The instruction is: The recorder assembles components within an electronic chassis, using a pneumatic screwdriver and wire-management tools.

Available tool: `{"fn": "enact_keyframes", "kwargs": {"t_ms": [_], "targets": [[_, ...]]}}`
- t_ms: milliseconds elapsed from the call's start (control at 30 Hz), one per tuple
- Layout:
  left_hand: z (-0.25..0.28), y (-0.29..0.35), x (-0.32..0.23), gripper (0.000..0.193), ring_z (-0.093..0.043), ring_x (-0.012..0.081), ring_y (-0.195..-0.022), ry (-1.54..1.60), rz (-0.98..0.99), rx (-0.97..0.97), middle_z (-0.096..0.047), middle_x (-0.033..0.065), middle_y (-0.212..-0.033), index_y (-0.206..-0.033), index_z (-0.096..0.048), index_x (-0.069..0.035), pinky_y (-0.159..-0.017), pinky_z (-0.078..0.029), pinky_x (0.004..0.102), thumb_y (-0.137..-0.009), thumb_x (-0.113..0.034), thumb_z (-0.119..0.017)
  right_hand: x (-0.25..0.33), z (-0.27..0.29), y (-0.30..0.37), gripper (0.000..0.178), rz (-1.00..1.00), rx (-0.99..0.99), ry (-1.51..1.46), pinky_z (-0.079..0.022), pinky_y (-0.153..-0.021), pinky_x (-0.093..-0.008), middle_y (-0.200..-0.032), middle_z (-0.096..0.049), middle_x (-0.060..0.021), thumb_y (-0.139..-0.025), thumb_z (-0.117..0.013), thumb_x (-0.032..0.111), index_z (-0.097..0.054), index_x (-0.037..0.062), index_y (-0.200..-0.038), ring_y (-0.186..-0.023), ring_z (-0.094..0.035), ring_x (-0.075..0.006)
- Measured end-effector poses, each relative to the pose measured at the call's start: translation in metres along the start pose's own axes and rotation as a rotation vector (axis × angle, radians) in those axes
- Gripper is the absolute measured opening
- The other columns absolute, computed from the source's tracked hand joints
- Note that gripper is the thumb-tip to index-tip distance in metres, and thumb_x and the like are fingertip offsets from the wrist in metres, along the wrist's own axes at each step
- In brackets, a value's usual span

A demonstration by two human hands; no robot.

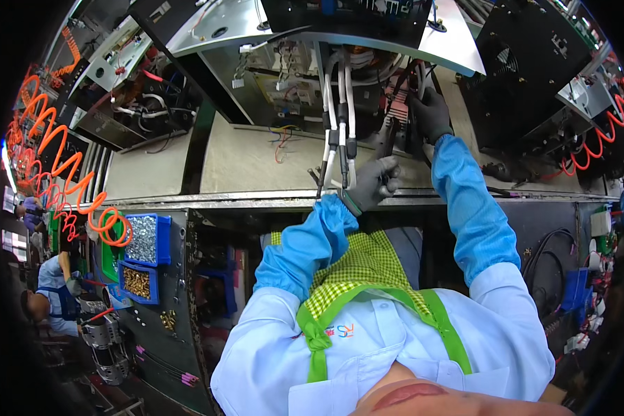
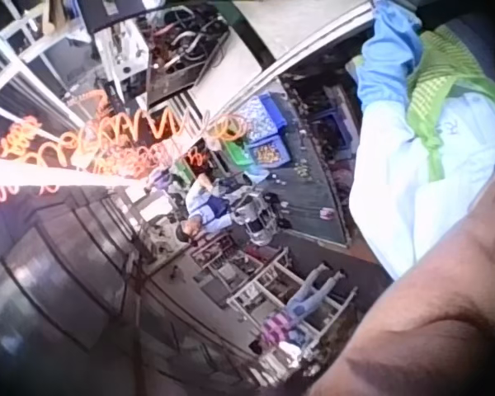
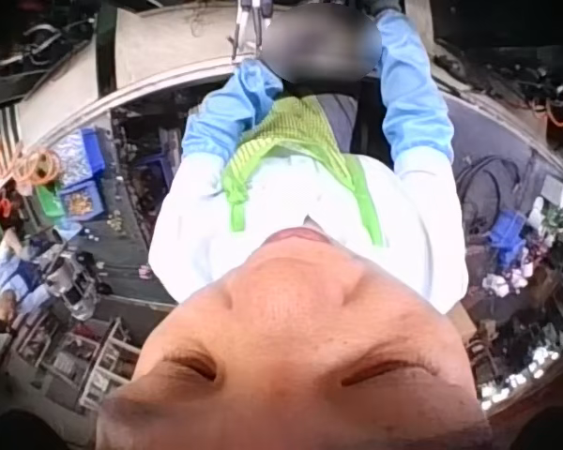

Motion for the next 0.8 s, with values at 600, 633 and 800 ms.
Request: {"fn": "enact_keyframes", "kwargs": {"t_ms": [600, 633, 800], "targets": [[-0.014, -0.028, 0.042, 0.106, -0.061, 0.0360, -0.071, -1.440, -0.099, 0.103, -0.060, 0.0220, -0.078, -0.134, 0.019, 0.014, -0.067, -0.051, 0.0403, -0.074, -0.021, -0.061, 0.008, 0.014, -0.003, 0.024, 0.368, -0.251, 0.334, -0.046, -0.071, -0.0406, -0.065, -0.056, -0.0151, -0.074, -0.066, 0.020, -0.063, 0.0013, -0.089, -0.074, -0.059, -0.0320], [-0.005, -0.028, 0.046, 0.106, -0.061, 0.0360, -0.071, -1.438, -0.100, 0.106, -0.060, 0.0220, -0.078, -0.134, 0.019, 0.014, -0.067, -0.051, 0.0403, -0.074, -0.021, -0.061, 0.011, 0.014, -0.002, 0.024, 0.368, -0.251, 0.338, -0.046, -0.071, -0.0406, -0.065, -0.056, -0.0151, -0.074, -0.066, 0.020, -0.063, 0.0013, -0.089, -0.074, -0.059, -0.0320], [0.012, -0.012, 0.037, 0.076, -0.062, 0.0316, -0.083, -1.390, -0.269, 0.184, -0.062, 0.0191, -0.091, -0.134, -0.023, 0.007, -0.073, -0.050, 0.0401, -0.077, -0.024, -0.062, 0.035, -0.018, 0.001, 0.022, 0.247, -0.102, 0.117, -0.047, -0.071, -0.0424, -0.087, -0.062, -0.0180, -0.075, -0.064, 0.018, -0.063, -0.0010, -0.087, -0.077, -0.061, -0.0336]]}}
Point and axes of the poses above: each hand's wrist, its own y-axis away from the middle knuckle, its own z-axis out of the back of the hand, x = y × z, the point moved 6 cm from there along -y, towards the middle knuckle
